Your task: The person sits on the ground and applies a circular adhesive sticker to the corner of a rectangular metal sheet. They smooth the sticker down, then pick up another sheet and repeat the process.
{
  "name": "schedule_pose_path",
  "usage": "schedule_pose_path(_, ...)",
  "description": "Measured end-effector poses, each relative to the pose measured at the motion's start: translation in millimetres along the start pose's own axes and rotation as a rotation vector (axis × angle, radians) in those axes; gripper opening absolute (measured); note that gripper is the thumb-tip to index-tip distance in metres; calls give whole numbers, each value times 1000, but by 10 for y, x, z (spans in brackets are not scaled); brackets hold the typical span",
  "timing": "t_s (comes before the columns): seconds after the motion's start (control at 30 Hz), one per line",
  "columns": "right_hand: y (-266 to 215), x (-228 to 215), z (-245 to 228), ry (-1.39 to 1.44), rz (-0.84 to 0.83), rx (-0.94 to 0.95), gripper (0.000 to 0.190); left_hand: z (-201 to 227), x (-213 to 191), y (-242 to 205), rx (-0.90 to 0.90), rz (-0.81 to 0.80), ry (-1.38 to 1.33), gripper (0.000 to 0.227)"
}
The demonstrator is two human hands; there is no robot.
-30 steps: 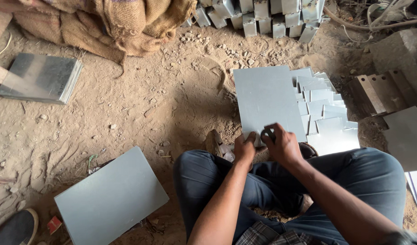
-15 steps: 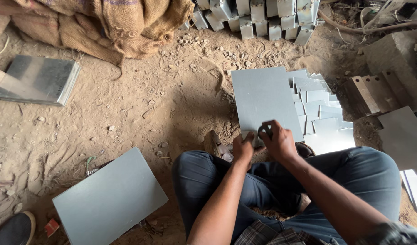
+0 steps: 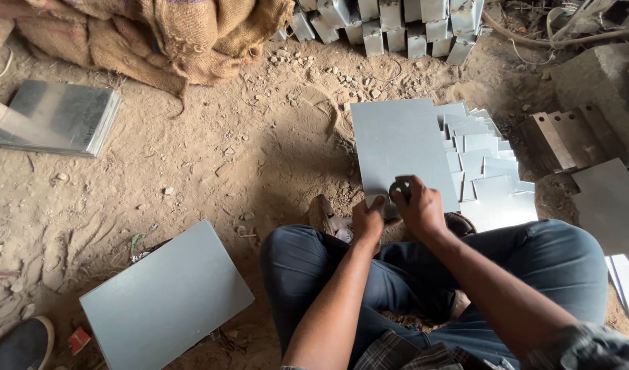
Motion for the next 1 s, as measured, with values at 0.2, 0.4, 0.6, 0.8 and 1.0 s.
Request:
schedule_pose_path(0.2,-196,-28,-21,-39,-13,-8,30,31,-9,0,18,-5,54,25)
schedule_pose_path(0.4,-272,-17,51,-77,-53,13,30,29,-39,20,43,-3,143,29)
schedule_pose_path(0.6,64,48,14,-30,35,-61,29,-26,-17,-22,-29,0,11,24)
schedule_pose_path(0.8,-398,26,-12,-39,-46,-9,30,-79,-101,118,115,29,321,34)
schedule_pose_path(1.0,-288,-207,130,-20,-11,154,36,12,-51,30,67,33,184,33)
Point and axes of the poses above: each hand's wrist, its own y-axis towards the middle knuckle, its own x-axis out of the palm, z = x × y, the point moved 10 cm from there along y, towards the middle knuckle, and after that the axes turned 6 degrees about z, right-handed, at the moved point
